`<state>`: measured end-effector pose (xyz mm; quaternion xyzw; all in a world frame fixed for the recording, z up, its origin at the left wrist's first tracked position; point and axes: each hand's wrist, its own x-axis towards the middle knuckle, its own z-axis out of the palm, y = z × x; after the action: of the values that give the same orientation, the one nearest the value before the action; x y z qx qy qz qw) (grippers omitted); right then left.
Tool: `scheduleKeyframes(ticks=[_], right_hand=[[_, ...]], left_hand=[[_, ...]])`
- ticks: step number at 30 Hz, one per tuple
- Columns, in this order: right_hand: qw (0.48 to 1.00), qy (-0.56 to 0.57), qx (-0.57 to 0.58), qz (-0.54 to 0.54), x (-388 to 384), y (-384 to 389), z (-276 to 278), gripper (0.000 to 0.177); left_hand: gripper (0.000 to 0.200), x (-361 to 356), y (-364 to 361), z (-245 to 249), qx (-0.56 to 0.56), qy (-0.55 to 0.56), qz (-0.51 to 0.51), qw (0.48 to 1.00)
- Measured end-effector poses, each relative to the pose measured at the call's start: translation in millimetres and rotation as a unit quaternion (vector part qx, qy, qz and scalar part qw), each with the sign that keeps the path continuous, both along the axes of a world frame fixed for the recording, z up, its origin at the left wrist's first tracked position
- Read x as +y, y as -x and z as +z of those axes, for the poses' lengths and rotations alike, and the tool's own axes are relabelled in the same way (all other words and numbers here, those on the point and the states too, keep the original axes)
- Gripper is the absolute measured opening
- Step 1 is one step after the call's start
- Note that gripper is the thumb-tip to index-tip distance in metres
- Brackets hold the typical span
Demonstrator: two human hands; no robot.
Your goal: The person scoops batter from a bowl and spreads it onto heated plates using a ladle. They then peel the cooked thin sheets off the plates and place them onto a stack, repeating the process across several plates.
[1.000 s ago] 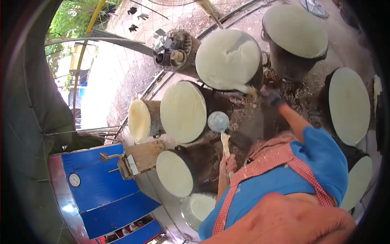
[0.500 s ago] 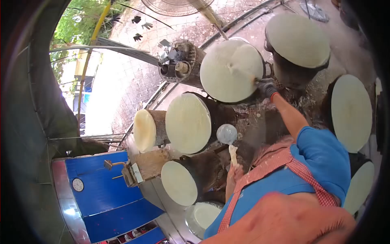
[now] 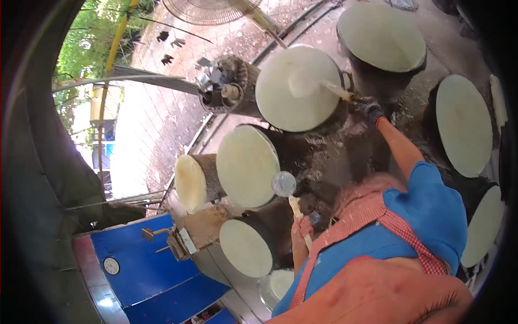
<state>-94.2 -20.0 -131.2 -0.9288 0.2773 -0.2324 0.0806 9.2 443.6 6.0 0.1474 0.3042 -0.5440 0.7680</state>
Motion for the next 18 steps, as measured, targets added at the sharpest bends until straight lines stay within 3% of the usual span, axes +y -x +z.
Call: scheduleKeyframes(ticks=[1,2,3,5,6,7,9,10,12,13,16,18], right_hand=[[0.981,-0.160,-0.045,-0.096,-19,-7,11,0.026],[0.926,-0.319,-0.088,-0.185,-34,-13,17,0.027],[0.925,-0.318,-0.094,-0.188,-43,-23,22,0.027],[0.975,-0.145,0.098,-0.139,-43,-45,33,0.026],[0.974,-0.151,0.098,-0.138,-39,-44,36,0.026],[0.989,-0.111,0.074,-0.066,-32,-36,46,0.024],[0.997,-0.037,0.055,0.037,-21,-8,91,0.020],[0.997,-0.037,0.056,0.047,-24,-5,86,0.020],[0.989,-0.104,0.032,-0.097,-34,9,68,0.020],[0.990,-0.101,0.033,-0.089,-29,9,66,0.020],[0.989,-0.039,0.140,0.002,-8,20,67,0.021],[0.980,-0.025,0.194,-0.019,-8,36,82,0.021]], left_hand=[[0.020,-1,-3,-1,-0.007,0.022,-0.010,1.000],[0.022,-3,-5,-3,-0.001,0.021,-0.006,1.000],[0.022,2,-13,-18,0.016,0.039,-0.021,0.999],[0.022,5,-28,-37,0.033,0.047,-0.035,0.998],[0.021,-4,-36,-38,0.043,0.069,-0.050,0.995],[0.020,-15,-39,-37,0.056,0.091,-0.061,0.992],[0.018,-39,-51,-34,-0.028,0.022,-0.056,0.998],[0.016,-50,-59,-36,-0.018,0.028,-0.045,0.998],[0.013,-80,-77,-40,-0.108,-0.005,-0.067,0.992],[0.013,-97,-88,-45,-0.143,-0.028,-0.081,0.986],[0.015,-151,-116,-59,-0.109,0.055,-0.101,0.987],[0.012,-196,-105,-27,-0.173,-0.026,-0.074,0.982]])
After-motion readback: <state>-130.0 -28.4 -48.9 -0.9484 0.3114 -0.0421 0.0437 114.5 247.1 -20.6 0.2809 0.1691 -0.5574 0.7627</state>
